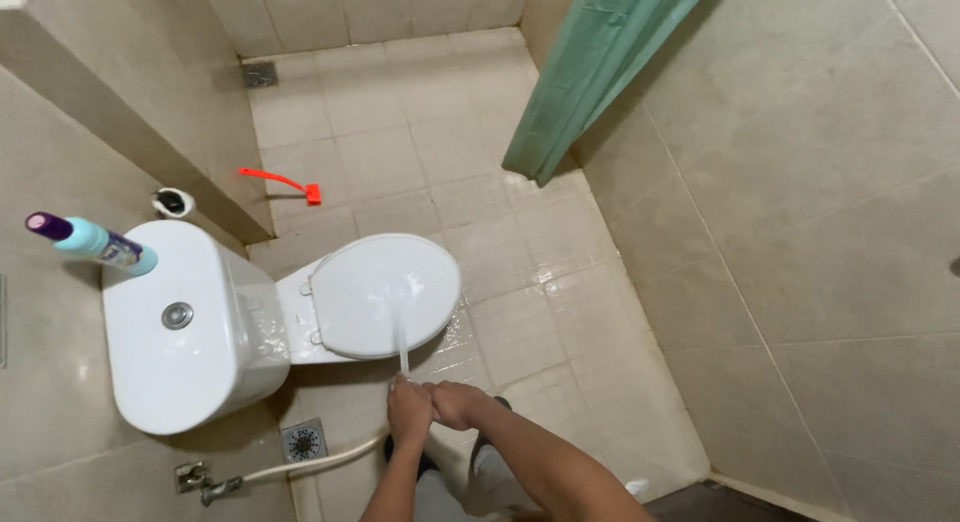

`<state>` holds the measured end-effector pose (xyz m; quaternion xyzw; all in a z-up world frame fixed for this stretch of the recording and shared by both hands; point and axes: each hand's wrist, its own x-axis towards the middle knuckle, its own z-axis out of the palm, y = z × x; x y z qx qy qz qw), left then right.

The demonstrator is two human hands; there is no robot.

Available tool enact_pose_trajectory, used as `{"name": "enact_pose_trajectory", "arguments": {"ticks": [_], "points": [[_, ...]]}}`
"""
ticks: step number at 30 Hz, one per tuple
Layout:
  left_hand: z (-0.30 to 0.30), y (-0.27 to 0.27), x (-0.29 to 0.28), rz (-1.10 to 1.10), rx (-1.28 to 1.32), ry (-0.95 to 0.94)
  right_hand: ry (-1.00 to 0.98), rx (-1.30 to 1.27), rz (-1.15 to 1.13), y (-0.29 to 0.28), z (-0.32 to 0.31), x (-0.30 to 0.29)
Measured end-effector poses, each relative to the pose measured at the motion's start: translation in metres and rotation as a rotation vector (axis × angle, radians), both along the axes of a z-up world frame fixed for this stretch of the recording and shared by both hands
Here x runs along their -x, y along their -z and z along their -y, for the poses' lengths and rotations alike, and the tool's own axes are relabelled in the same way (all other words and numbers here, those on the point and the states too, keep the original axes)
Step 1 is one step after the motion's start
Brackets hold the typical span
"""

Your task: The person scrubs the closed toilet lid with an orange brush, then rinses the toilet seat and surrounding floor area using a handheld bidet sprayer.

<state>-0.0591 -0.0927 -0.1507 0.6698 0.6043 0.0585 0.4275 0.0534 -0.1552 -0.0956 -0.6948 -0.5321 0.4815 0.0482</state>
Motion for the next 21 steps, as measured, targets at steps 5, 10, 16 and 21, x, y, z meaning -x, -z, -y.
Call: {"name": "enact_pose_trajectory", "arguments": {"ticks": [5,10,16,21], "points": [[0.002,-0.041,-0.042,0.001,0.073,0.138,0.108,-0.065,0.004,-0.002,0.021,-0.029],[0.016,-0.054,-0.078,0.055,0.075,0.211,0.164,-0.019,0.078,-0.002,0.043,-0.05],[0.013,-0.06,-0.077,0.047,0.163,0.263,0.287,0.12,0.057,-0.029,0.035,-0.047],[-0.012,-0.048,-0.044,0.011,0.098,0.136,0.146,-0.113,0.026,-0.002,0.01,-0.025]]}}
